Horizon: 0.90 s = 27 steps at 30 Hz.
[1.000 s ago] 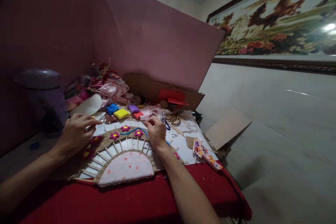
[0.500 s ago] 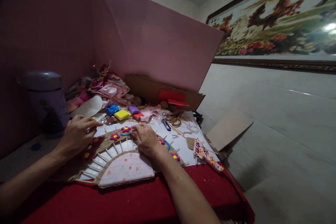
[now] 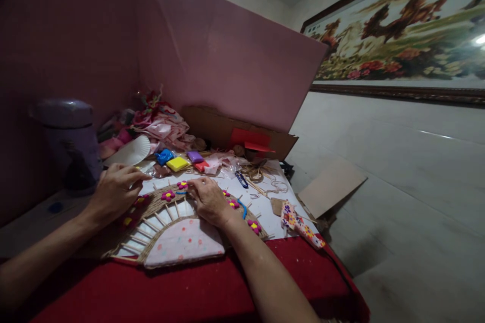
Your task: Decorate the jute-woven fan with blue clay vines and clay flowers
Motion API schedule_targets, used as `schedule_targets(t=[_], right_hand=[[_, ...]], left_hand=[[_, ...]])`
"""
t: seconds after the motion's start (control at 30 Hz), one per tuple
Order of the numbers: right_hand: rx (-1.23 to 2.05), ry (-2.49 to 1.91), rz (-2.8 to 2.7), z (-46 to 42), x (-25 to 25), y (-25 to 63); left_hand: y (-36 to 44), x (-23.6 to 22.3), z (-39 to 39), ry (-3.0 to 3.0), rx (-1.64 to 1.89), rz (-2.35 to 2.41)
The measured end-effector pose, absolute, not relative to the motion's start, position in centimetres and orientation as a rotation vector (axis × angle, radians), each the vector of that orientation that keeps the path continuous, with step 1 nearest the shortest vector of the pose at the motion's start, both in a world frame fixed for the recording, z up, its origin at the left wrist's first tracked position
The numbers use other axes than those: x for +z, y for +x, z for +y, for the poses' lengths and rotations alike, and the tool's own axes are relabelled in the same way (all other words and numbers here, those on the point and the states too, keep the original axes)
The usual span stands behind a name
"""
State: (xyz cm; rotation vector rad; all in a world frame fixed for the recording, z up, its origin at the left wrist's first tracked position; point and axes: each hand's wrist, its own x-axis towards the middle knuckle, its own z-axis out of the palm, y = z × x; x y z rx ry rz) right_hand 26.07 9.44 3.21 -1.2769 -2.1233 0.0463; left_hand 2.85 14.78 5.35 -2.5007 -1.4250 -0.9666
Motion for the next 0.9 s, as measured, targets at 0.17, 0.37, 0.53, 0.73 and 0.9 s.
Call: schedule_targets(t=[0.17,0.37,0.53,0.73,0.9], right_hand=[[0.093,-1.281,-2.178,9.3,3.4,25.7],[0.061,-1.242,-2.130,9.4,3.4,25.7],[0.099,-1.206,-2.162,9.2,3.6,25.6],[-0.044,-1.197,-1.785,9.1,4.1,26.0],[-0.042,-1.285,-1.368,9.3,4.7,27.2]], left_hand=[[2.9,5.3,14.8,-2.505,-0.985,-1.428],[2.9,5.3,14.8,-2.517,-0.989,-1.424],[3.0,5.5,14.6,-2.505,-0.994,-1.439],[2.9,5.4,14.7,-2.515,-0.971,-1.433],[2.9,5.2,14.8,-2.503,-0.994,-1.422]])
